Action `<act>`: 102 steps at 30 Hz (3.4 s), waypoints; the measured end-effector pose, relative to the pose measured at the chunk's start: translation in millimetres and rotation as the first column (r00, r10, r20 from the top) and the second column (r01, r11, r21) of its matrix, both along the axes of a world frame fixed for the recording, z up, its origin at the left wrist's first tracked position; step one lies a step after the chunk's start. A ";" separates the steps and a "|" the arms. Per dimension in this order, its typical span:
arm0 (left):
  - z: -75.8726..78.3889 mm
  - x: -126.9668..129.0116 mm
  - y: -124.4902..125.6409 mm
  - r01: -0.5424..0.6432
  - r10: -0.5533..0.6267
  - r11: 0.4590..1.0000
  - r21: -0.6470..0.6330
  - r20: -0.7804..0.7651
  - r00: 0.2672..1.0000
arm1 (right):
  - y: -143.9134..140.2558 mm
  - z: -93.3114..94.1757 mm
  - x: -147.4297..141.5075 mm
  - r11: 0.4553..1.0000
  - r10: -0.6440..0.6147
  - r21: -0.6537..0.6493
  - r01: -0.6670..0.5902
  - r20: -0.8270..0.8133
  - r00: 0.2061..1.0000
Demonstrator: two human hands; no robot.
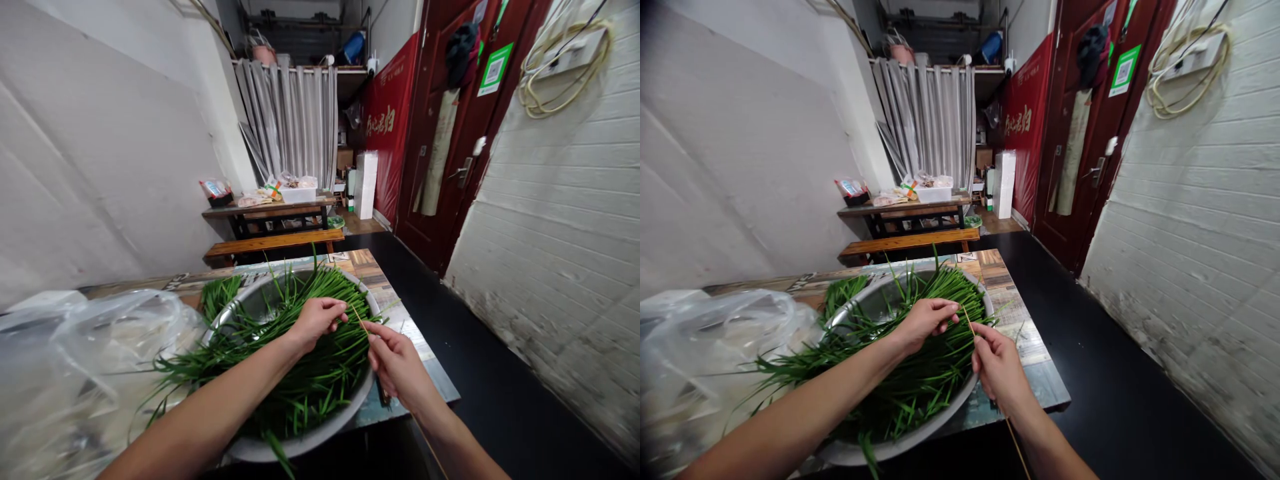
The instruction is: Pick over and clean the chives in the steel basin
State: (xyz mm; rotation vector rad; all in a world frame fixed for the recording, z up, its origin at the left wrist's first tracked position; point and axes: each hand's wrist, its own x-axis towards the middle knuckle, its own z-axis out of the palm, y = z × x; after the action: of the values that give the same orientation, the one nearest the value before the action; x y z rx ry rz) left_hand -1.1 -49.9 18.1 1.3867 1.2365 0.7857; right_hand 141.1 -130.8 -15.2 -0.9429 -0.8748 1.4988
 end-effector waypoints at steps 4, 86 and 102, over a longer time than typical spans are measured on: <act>-2.0 -0.3 1.1 0.030 -0.030 0.999 -0.031 0.030 0.999 | 1.8 -3.2 2.5 1.000 0.016 -0.012 -0.016 -0.004 1.000; -9.9 6.9 23.6 -0.034 0.054 0.958 0.286 -0.063 0.997 | -0.1 -5.0 5.8 0.999 -0.023 -0.024 0.024 0.053 0.998; -13.4 -2.2 28.1 0.037 0.097 0.865 0.500 -0.238 0.966 | 4.7 -4.1 6.8 1.000 -0.030 -0.005 0.030 0.048 0.998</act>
State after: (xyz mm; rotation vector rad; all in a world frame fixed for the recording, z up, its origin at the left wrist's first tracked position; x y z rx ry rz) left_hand -3.3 -21.9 4.6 1.9477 1.3056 1.0241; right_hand 147.9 -126.1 -19.4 -0.9950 -0.8878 1.4592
